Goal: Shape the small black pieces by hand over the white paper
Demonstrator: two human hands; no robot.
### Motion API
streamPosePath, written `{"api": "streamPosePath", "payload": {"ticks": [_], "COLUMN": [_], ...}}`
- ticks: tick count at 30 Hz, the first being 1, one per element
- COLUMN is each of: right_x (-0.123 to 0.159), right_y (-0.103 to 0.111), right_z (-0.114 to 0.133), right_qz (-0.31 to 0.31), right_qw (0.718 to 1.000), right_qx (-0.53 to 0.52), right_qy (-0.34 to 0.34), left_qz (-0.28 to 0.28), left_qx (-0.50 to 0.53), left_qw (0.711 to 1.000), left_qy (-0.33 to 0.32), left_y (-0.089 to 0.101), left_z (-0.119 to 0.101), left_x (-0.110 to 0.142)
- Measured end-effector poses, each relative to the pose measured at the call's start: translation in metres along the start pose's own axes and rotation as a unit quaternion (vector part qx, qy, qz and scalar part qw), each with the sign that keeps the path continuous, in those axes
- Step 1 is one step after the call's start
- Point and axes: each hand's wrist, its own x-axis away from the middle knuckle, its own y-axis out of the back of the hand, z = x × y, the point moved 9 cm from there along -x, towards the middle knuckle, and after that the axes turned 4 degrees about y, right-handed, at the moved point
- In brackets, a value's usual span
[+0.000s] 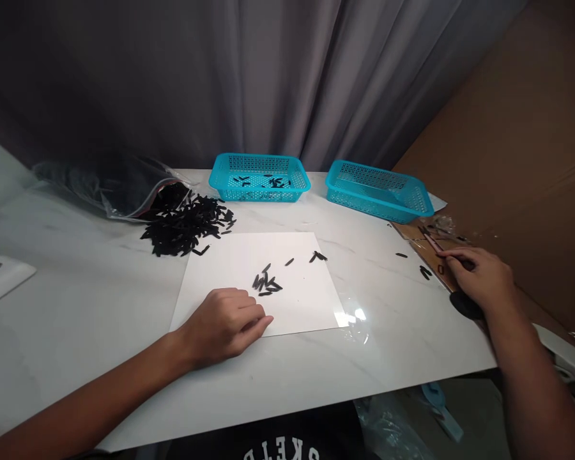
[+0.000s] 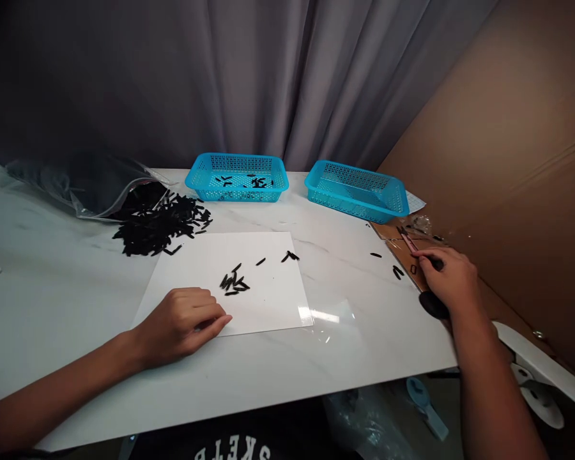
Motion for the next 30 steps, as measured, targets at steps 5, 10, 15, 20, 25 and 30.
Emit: {"api": "streamPosePath", "payload": {"ticks": [5,10,15,20,25,30], "right_x": [-0.007,-0.001,-0.010,-0.031,-0.053,-0.076], "right_y": [0.007,0.019,0.031,0.006,-0.065,-0.104], "right_z": [-0.038,-0.015,0.033,0.128,0.216,0.221], "right_qz": [-0.145,-0.181,-0.188,-0.082,0.095,0.144], "right_qw": [0.984,0.977,0.976,0.989,0.965,0.955], "right_qx": [0.089,0.110,0.107,0.019,-0.106,-0.162], "right_qy": [-0.056,-0.030,0.019,0.125,0.219,0.200], "left_qz": [-0.006,-0.017,-0.038,-0.043,-0.042,-0.041], "left_qx": [0.002,0.003,0.003,0.000,0.001,0.001], "left_qw": [1.000,1.000,0.999,0.999,0.999,0.999], "left_qy": [0.007,0.007,0.017,0.030,0.030,0.027], "left_y": [0.000,0.001,0.006,0.007,0.009,0.008], "left_z": [0.003,0.003,0.003,0.004,0.004,0.003], "left_x": [-0.001,-0.001,-0.002,-0.003,-0.002,-0.003]}}
